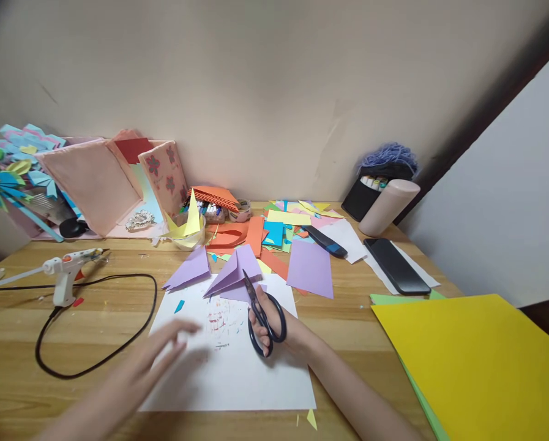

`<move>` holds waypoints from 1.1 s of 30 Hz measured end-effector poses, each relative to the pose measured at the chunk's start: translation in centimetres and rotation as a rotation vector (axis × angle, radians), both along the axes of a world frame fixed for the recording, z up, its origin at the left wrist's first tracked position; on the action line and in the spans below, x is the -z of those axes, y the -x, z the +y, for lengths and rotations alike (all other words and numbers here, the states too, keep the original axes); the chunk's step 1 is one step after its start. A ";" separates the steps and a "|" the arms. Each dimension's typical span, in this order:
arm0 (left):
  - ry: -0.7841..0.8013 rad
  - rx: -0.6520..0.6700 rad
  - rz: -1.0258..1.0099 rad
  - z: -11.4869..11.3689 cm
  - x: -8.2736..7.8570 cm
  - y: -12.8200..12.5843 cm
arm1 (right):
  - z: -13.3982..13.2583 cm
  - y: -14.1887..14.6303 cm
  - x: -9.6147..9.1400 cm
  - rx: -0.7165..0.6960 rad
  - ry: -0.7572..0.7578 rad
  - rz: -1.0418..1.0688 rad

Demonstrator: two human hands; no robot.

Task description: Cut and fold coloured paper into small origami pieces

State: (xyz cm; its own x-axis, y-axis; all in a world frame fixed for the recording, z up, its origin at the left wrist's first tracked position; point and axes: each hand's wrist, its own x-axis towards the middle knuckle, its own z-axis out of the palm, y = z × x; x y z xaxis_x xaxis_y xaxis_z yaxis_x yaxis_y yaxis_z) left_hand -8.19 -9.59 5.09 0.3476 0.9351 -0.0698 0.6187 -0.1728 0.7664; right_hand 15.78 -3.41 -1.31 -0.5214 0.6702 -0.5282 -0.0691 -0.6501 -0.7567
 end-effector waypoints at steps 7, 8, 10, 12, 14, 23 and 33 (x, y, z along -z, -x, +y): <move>-0.037 -0.194 0.036 13.6 2.5 -4.9 | -0.4 0.3 0.2 0.014 -0.060 -0.017; -0.003 -0.184 0.033 14.2 2.8 -5.2 | -0.5 0.3 0.3 0.010 -0.066 -0.016; 0.090 -0.149 0.000 14.6 3.4 -5.4 | -0.5 0.3 0.5 0.004 -0.083 -0.003; 0.165 -0.133 -0.061 14.6 3.7 -5.1 | -0.5 0.3 0.7 0.004 -0.094 0.008; 0.182 -0.136 -0.126 14.5 3.7 -4.8 | -0.5 0.2 0.8 0.013 -0.099 0.016; 0.434 -0.178 -0.474 13.2 3.6 -5.5 | -0.7 0.1 0.6 -0.005 -0.124 0.035; 0.276 -0.143 -0.414 13.1 4.5 -6.0 | -0.3 -0.5 0.5 -0.071 -0.039 0.103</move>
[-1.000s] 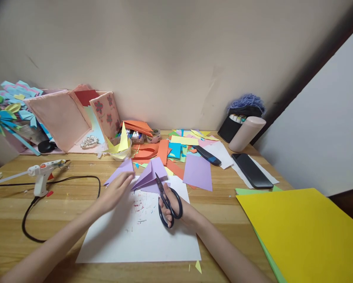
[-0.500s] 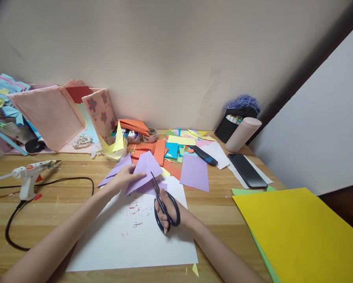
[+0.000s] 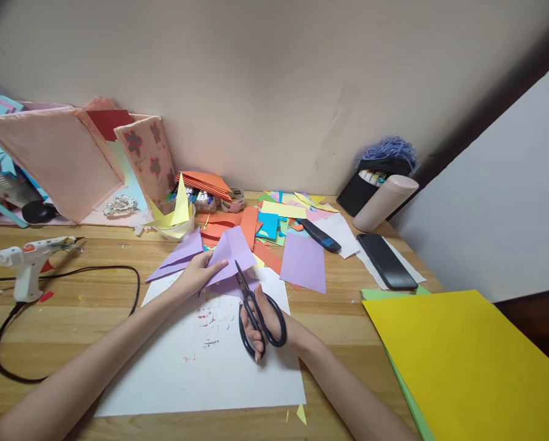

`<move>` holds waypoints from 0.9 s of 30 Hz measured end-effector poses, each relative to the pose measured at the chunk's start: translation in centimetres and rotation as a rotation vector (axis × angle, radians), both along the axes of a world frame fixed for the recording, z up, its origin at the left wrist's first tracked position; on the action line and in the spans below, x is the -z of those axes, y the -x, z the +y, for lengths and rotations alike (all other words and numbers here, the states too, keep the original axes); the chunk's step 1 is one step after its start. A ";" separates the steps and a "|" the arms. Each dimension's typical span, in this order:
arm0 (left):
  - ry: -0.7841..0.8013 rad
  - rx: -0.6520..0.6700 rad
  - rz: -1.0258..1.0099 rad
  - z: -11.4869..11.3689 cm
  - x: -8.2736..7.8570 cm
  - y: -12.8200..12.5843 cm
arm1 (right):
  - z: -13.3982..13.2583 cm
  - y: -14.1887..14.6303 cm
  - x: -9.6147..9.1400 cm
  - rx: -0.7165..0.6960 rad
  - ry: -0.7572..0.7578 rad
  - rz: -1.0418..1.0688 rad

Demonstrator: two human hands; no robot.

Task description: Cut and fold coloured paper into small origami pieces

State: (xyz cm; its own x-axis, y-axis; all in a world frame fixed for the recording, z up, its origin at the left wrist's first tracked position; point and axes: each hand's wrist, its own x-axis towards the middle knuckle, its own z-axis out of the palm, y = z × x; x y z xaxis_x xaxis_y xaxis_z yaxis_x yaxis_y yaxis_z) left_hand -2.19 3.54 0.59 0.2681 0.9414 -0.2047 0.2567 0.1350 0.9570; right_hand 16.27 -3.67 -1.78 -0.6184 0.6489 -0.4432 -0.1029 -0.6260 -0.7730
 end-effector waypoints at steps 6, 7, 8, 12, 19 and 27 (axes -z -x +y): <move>-0.111 0.039 0.046 -0.3 -0.1 0.2 | 0.0 0.0 -0.3 -0.004 0.023 -0.021; -0.132 0.032 0.048 -0.3 -0.1 0.1 | 0.0 0.1 -0.3 0.002 0.030 -0.022; -0.149 0.024 0.048 -0.3 0.0 0.1 | 0.0 0.1 -0.2 0.010 0.038 -0.024; -0.137 0.001 0.038 -0.4 0.0 -0.2 | -0.1 0.2 0.1 0.045 0.037 -0.036; -0.027 0.009 0.023 -0.4 -0.2 -0.1 | -0.5 0.2 -0.1 0.072 -0.046 -0.087; -0.014 -0.024 0.014 -0.2 0.0 -0.2 | -0.9 0.1 0.2 0.076 -0.131 -0.177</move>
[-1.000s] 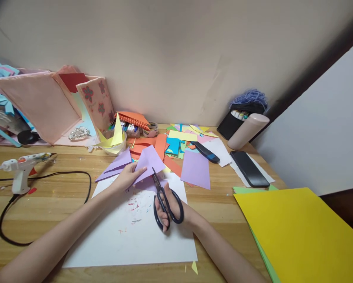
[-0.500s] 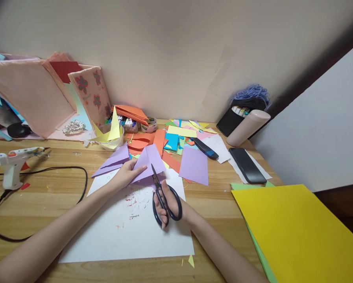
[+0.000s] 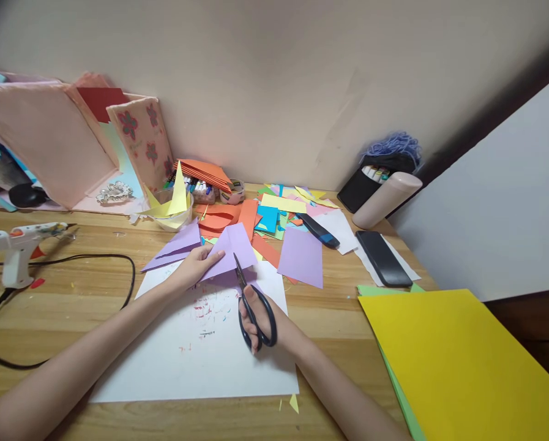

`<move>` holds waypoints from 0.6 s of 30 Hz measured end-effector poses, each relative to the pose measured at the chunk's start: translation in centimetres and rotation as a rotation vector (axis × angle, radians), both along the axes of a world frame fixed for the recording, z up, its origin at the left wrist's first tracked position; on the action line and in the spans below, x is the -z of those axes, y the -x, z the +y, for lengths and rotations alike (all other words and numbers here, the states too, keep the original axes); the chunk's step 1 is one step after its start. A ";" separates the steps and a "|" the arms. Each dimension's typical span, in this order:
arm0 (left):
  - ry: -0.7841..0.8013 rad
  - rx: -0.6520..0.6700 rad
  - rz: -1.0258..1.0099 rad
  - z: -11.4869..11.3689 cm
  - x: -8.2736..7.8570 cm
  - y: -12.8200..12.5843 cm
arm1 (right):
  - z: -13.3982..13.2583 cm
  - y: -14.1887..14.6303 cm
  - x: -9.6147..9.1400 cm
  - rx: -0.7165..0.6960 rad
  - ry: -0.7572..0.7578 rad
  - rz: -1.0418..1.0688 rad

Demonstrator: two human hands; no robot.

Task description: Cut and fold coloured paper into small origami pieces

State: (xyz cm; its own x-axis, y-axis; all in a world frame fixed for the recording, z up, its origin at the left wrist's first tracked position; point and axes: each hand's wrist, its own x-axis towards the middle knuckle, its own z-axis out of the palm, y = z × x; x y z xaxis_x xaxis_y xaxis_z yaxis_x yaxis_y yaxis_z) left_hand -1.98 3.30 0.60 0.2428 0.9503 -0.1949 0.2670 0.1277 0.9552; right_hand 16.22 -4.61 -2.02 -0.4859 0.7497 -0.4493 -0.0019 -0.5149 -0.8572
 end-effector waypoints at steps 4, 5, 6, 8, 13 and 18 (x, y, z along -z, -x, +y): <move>0.029 -0.032 -0.009 0.1 0.3 -0.1 | -0.3 0.0 -0.3 -0.010 -0.051 -0.056; 0.023 -0.036 -0.009 0.1 0.4 -0.1 | -0.4 0.1 -0.4 -0.010 -0.060 -0.059; 0.003 -0.041 -0.008 0.1 0.5 -0.2 | -0.4 0.1 -0.5 -0.008 -0.068 -0.055; -0.071 -0.047 -0.005 0.0 0.6 -0.3 | -0.5 0.2 -0.5 -0.002 -0.074 -0.034; -0.204 -0.059 0.025 -0.6 0.4 -0.8 | -0.4 0.2 -0.5 0.014 -0.095 -0.019; -0.198 -0.054 0.030 -0.7 0.3 -0.8 | -0.5 0.2 -0.9 0.033 -0.105 -0.086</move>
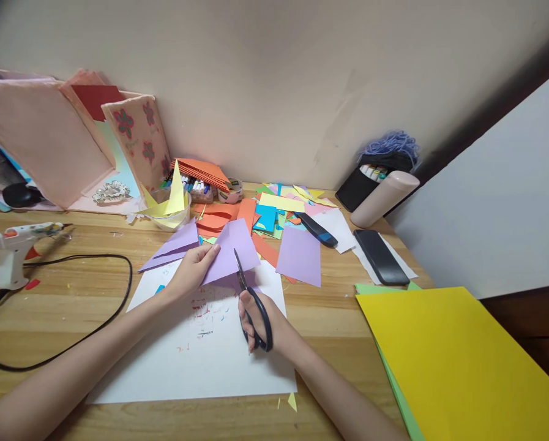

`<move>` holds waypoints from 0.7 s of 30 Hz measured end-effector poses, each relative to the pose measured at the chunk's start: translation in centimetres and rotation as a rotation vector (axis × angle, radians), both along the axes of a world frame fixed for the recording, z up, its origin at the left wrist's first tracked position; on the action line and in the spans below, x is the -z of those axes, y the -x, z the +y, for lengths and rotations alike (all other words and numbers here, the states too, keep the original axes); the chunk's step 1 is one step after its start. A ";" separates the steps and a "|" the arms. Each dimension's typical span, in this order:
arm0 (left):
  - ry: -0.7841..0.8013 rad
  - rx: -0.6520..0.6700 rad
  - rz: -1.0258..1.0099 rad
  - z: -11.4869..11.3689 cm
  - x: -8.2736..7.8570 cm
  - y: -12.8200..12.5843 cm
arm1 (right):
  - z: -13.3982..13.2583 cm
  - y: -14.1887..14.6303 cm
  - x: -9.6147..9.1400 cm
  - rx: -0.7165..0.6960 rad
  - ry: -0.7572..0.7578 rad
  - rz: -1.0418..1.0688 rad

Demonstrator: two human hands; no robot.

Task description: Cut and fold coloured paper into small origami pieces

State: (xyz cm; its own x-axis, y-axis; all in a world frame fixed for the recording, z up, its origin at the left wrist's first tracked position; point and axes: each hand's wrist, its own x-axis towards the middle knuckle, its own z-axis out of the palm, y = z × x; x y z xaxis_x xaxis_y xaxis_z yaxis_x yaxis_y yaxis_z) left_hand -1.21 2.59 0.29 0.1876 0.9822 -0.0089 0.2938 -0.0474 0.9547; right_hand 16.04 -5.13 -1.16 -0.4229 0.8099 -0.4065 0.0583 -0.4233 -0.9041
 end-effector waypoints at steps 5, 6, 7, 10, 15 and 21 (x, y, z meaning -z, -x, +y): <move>-0.005 -0.003 -0.019 0.0 -0.1 0.1 | -0.2 0.1 -0.4 0.017 -0.033 -0.054; 0.000 0.000 -0.021 0.0 -0.1 0.0 | -0.2 0.0 -0.3 0.007 -0.044 -0.056; 0.007 0.007 -0.020 -0.1 -0.2 0.0 | -0.2 0.0 -0.2 -0.003 -0.054 -0.054; 0.027 0.040 -0.006 -0.2 -0.5 -0.2 | -0.2 -0.3 0.2 -0.024 -0.069 -0.014; 0.072 0.052 -0.023 -0.4 -0.6 -0.4 | -0.1 -0.2 0.4 0.003 -0.042 0.004; 0.115 0.035 -0.068 -0.4 -0.5 -0.5 | -0.1 0.1 0.2 0.034 -0.024 -0.029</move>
